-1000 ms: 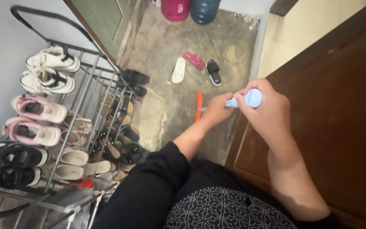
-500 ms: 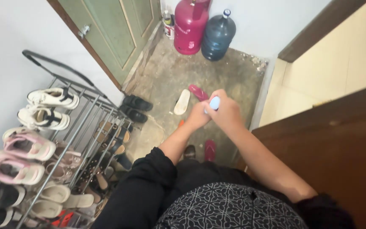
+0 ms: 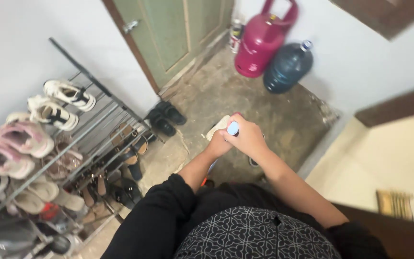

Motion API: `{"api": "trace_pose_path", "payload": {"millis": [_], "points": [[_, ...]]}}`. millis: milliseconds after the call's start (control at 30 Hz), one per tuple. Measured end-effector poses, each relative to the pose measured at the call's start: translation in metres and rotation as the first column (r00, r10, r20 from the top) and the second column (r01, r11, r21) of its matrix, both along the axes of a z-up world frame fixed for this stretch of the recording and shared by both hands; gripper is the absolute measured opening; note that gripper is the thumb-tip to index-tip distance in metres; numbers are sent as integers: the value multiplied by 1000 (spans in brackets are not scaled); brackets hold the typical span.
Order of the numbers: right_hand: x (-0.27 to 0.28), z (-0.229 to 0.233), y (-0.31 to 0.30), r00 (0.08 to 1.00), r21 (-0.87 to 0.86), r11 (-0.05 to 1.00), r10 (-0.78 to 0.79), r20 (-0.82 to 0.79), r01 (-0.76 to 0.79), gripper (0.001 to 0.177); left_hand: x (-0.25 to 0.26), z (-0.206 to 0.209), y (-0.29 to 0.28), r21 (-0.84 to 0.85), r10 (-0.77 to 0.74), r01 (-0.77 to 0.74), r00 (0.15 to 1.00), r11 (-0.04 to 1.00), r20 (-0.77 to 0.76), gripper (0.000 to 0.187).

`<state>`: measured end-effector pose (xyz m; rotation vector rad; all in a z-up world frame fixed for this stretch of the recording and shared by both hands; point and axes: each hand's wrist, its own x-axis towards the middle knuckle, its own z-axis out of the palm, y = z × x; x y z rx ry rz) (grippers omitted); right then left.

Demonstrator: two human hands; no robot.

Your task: The recorder is sweeping the floor in an entryway near a shoe rack.

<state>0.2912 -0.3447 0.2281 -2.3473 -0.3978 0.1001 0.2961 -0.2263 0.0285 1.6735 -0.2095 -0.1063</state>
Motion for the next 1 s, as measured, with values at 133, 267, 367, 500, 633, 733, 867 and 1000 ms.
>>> {"api": "trace_pose_path", "payload": {"millis": [133, 267, 367, 500, 633, 733, 867, 1000], "points": [[40, 48, -23, 984, 48, 984, 175, -26, -174, 35, 15, 85, -17, 88, 204, -201, 979, 976, -27, 32], [81, 90, -62, 944, 132, 939, 327, -51, -318, 31, 36, 146, -55, 129, 396, -388, 917, 913, -42, 34], [116, 99, -92, 906, 172, 892, 423, 0, -417, 31, 58, 171, -85, 122, 505, -501, 863, 856, -2, 36], [160, 105, -110, 865, 173, 848, 500, 52, -501, 33, 96, 170, -101, 25, 557, -563, 822, 826, 117, 38], [193, 105, -109, 839, 181, 820, 542, 57, -542, 32, 136, 173, -92, 24, 542, -554, 822, 832, 176, 35], [225, 91, -101, 837, 207, 811, 531, 133, -547, 33, 178, 159, -80, 97, 468, -490, 864, 866, 186, 30], [272, 56, -87, 874, 147, 868, 446, 191, -475, 32, 238, 116, -65, 87, 407, -432, 888, 898, 213, 30], [313, 11, -65, 873, 64, 884, 442, 207, -463, 30, 270, 84, -52, 95, 429, -449, 886, 889, 174, 37]]}}
